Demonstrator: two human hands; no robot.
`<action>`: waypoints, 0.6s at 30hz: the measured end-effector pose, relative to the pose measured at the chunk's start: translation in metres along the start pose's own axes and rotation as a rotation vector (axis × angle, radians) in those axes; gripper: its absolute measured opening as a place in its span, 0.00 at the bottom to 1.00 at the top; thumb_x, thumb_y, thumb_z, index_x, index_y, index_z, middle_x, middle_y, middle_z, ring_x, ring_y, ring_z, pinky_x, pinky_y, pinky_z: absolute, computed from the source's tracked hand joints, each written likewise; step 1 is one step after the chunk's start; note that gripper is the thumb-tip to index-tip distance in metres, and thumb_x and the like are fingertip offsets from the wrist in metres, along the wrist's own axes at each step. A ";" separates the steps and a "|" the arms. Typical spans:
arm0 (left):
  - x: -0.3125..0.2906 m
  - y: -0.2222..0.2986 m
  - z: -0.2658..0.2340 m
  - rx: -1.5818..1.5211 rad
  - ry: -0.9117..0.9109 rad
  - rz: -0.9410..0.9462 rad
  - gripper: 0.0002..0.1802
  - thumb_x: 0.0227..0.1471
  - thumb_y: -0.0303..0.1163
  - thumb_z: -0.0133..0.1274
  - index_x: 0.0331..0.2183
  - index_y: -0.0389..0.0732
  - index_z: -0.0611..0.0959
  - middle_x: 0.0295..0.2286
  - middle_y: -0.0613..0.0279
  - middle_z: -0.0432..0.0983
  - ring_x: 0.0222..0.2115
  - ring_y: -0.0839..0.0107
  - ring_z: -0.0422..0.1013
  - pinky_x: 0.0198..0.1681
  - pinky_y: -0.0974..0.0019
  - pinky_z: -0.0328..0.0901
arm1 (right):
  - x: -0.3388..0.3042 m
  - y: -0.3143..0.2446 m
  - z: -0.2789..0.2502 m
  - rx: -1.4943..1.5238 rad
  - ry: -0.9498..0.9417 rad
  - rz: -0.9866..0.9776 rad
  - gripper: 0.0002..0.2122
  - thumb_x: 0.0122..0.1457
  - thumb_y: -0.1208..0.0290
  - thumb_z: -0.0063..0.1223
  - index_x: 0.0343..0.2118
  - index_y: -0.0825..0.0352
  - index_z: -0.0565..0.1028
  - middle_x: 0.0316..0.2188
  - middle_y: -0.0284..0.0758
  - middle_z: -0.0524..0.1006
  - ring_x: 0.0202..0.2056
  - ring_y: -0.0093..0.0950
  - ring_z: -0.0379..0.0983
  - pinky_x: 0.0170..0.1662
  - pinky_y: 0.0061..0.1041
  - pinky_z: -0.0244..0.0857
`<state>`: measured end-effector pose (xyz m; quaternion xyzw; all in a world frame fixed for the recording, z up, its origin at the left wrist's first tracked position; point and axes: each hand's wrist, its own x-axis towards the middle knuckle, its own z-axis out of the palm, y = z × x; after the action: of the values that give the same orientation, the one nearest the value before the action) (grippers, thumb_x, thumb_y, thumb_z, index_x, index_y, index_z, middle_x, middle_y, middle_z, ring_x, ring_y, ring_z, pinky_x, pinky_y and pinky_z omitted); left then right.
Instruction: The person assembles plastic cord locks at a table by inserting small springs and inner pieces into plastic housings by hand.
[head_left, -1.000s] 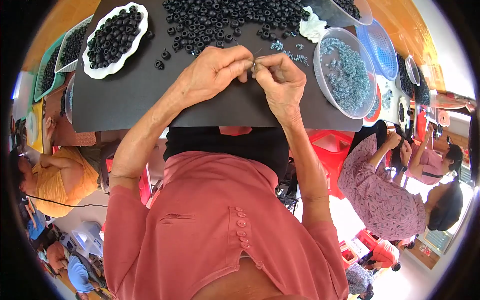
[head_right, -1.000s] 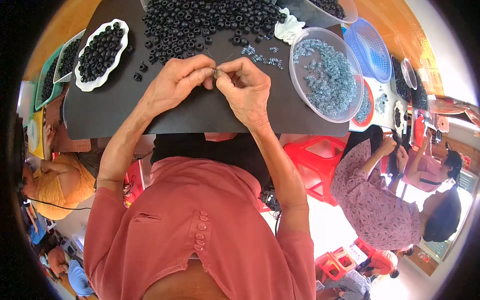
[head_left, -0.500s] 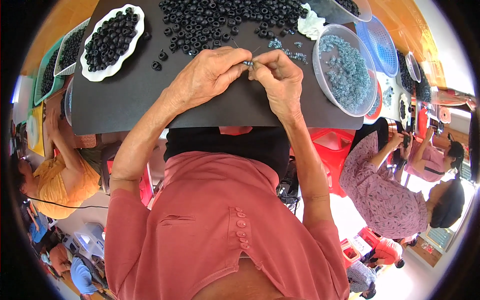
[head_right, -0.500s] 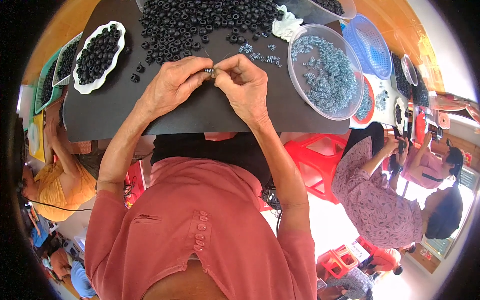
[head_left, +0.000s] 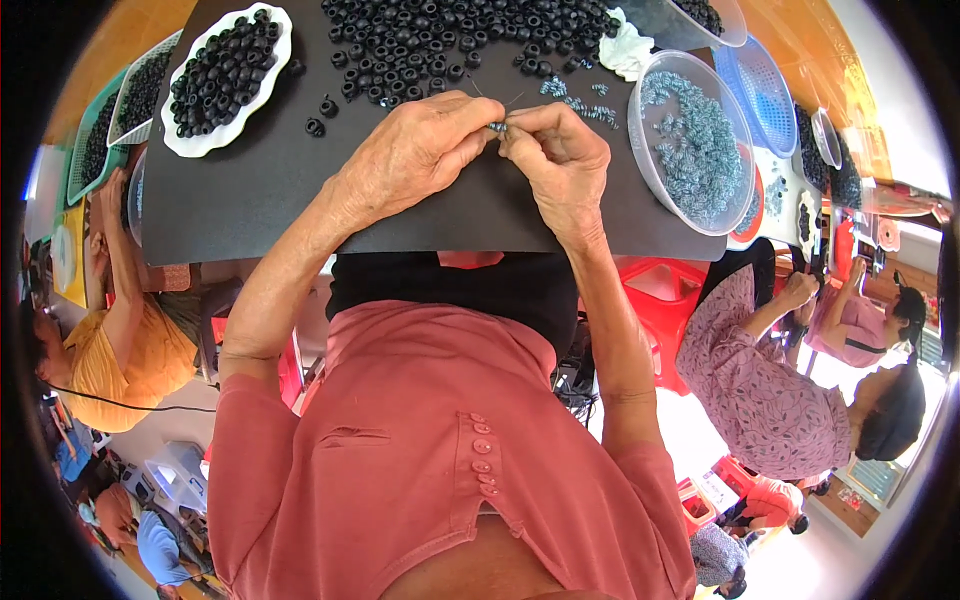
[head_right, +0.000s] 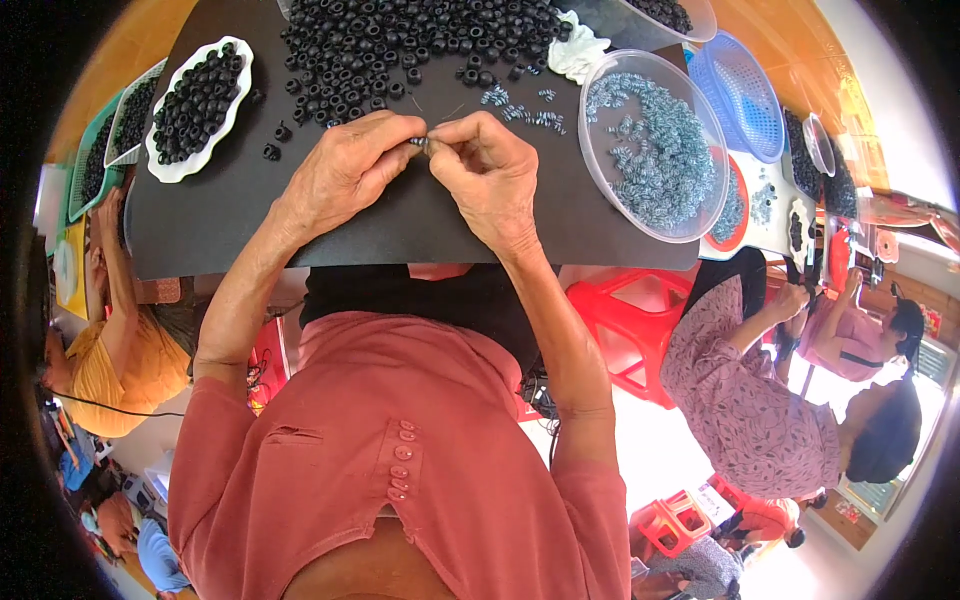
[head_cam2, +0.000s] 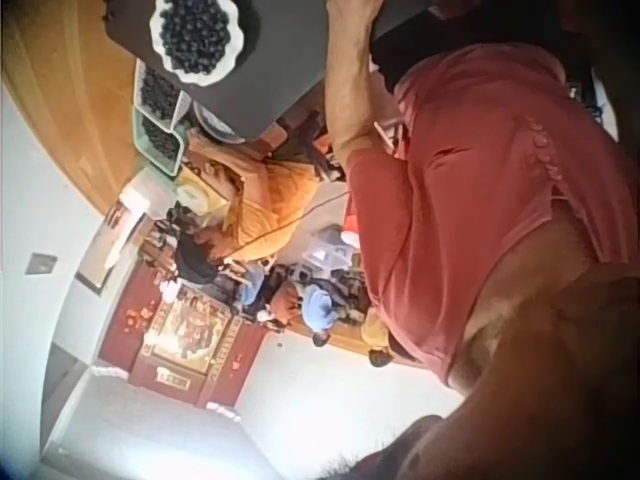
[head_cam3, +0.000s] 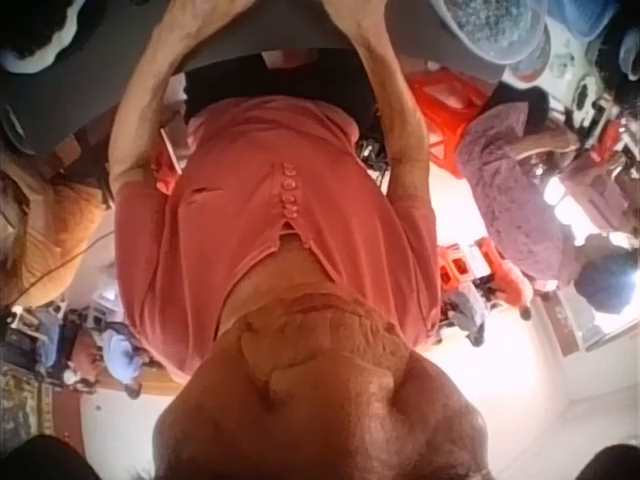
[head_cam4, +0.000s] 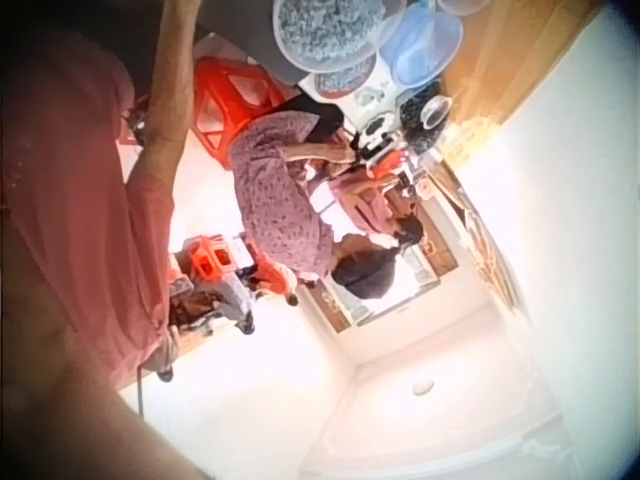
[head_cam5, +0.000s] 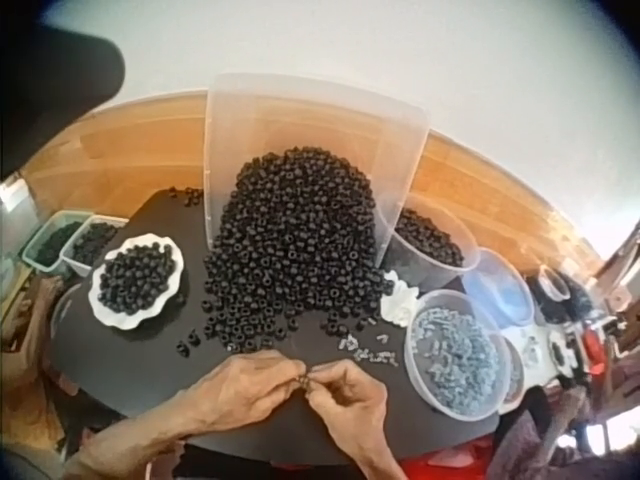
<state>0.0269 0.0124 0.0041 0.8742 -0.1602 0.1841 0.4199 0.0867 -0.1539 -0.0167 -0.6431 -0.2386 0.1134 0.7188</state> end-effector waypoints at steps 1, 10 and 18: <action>0.000 0.000 0.000 -0.010 -0.004 -0.001 0.10 0.49 0.21 0.51 0.36 0.37 0.74 0.24 0.54 0.73 0.28 0.57 0.72 0.30 0.60 0.67 | 0.000 0.001 -0.001 0.028 -0.007 0.003 0.02 0.53 0.84 0.53 0.29 0.70 0.74 0.25 0.26 0.75 0.27 0.12 0.68 0.31 0.12 0.64; 0.002 0.001 -0.003 0.139 0.042 0.175 0.14 0.44 0.18 0.55 0.36 0.36 0.74 0.25 0.57 0.72 0.29 0.60 0.71 0.30 0.61 0.68 | 0.003 -0.004 -0.005 0.074 -0.075 0.112 0.03 0.57 0.84 0.49 0.32 0.74 0.74 0.26 0.35 0.77 0.27 0.21 0.73 0.35 0.19 0.69; 0.003 0.002 -0.004 0.177 0.035 0.189 0.15 0.42 0.19 0.56 0.35 0.36 0.74 0.24 0.60 0.71 0.29 0.61 0.71 0.31 0.62 0.69 | 0.003 0.001 -0.005 0.144 -0.063 0.121 0.01 0.55 0.81 0.53 0.30 0.71 0.76 0.26 0.29 0.77 0.28 0.15 0.72 0.34 0.15 0.67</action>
<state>0.0277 0.0137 0.0094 0.8853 -0.2178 0.2517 0.3247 0.0917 -0.1569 -0.0173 -0.5991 -0.2130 0.1934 0.7472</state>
